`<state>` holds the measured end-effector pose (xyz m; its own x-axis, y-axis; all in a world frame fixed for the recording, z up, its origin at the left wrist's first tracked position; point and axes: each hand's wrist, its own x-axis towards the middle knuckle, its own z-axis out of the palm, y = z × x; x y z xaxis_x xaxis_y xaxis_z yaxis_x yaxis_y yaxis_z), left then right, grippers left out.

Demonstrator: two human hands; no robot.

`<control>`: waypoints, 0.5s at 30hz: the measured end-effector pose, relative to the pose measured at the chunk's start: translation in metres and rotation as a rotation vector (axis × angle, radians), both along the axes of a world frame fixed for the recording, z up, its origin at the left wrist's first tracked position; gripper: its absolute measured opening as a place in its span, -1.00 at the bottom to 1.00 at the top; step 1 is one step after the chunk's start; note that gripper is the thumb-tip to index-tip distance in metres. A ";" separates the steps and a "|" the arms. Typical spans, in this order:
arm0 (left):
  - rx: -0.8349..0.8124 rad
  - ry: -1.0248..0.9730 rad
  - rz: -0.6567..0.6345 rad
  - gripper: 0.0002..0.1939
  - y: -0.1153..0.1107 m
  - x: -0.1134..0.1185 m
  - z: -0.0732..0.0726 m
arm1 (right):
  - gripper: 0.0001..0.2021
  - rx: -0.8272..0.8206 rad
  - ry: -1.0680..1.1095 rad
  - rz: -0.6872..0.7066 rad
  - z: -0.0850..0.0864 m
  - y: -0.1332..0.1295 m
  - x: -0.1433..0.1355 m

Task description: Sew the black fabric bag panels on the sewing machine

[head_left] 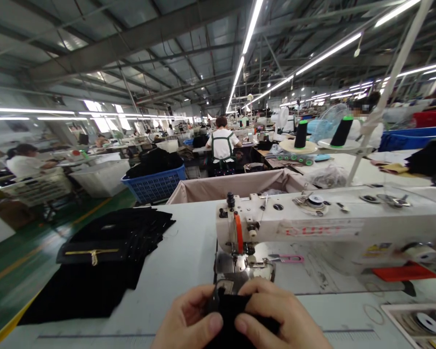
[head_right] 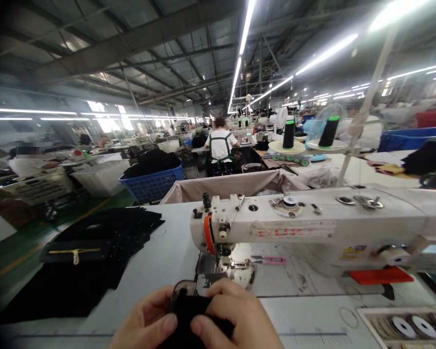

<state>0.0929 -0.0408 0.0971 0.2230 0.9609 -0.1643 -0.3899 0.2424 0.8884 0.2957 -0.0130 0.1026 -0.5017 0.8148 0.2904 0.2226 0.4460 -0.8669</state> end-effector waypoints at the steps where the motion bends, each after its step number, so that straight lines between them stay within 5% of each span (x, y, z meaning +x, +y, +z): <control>1: -0.028 -0.002 0.024 -0.60 0.000 0.001 0.000 | -0.87 0.009 0.002 -0.028 0.000 -0.001 0.000; 8: -0.048 -0.034 0.076 -0.64 -0.003 0.002 0.009 | -0.90 0.065 -0.010 -0.117 0.003 -0.006 0.002; 15: 0.010 0.174 0.244 -0.62 -0.006 -0.001 0.007 | -0.85 0.141 -0.089 -0.155 0.015 -0.009 0.007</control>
